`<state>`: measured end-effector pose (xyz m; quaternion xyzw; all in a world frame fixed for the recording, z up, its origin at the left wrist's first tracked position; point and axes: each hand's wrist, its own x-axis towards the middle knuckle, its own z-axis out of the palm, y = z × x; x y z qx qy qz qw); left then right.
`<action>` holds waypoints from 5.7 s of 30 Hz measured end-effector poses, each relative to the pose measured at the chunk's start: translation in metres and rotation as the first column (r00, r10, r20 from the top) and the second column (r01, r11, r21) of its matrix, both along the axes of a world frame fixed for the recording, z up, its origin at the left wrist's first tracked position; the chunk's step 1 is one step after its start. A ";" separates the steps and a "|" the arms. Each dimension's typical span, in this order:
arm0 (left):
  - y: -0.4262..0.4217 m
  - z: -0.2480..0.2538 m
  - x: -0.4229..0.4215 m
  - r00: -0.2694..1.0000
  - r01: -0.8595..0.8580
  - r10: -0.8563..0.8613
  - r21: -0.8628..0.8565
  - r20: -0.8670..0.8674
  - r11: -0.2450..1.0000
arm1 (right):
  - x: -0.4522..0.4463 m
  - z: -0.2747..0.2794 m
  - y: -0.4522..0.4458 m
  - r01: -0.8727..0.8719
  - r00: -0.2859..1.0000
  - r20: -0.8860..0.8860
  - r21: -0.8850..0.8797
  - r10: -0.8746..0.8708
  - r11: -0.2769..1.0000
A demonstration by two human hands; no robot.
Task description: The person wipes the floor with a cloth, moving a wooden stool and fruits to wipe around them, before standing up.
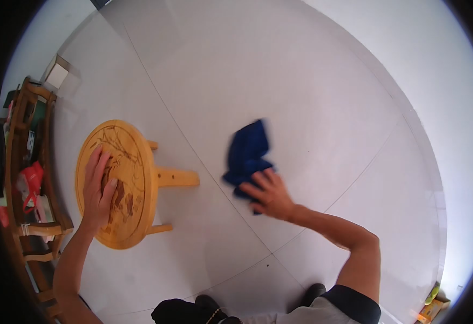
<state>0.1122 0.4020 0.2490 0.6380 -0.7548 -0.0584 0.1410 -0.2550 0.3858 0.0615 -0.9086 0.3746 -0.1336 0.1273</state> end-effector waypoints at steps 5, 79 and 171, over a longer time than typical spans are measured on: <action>0.007 -0.001 0.009 0.983 0.057 -0.067 -0.060 -0.174 0.997 | -0.009 -0.006 -0.004 -0.173 0.979 -0.110 0.018 0.174 0.985; -0.133 -0.218 -0.014 0.963 -0.237 0.248 0.110 -0.106 0.965 | -0.071 -0.043 -0.451 0.976 0.212 -0.212 -0.012 -0.954 0.219; -0.091 -0.235 -0.271 0.901 0.379 -0.397 -0.129 -0.177 0.917 | -0.342 -0.037 0.016 0.949 0.301 -0.069 -0.072 -0.951 0.306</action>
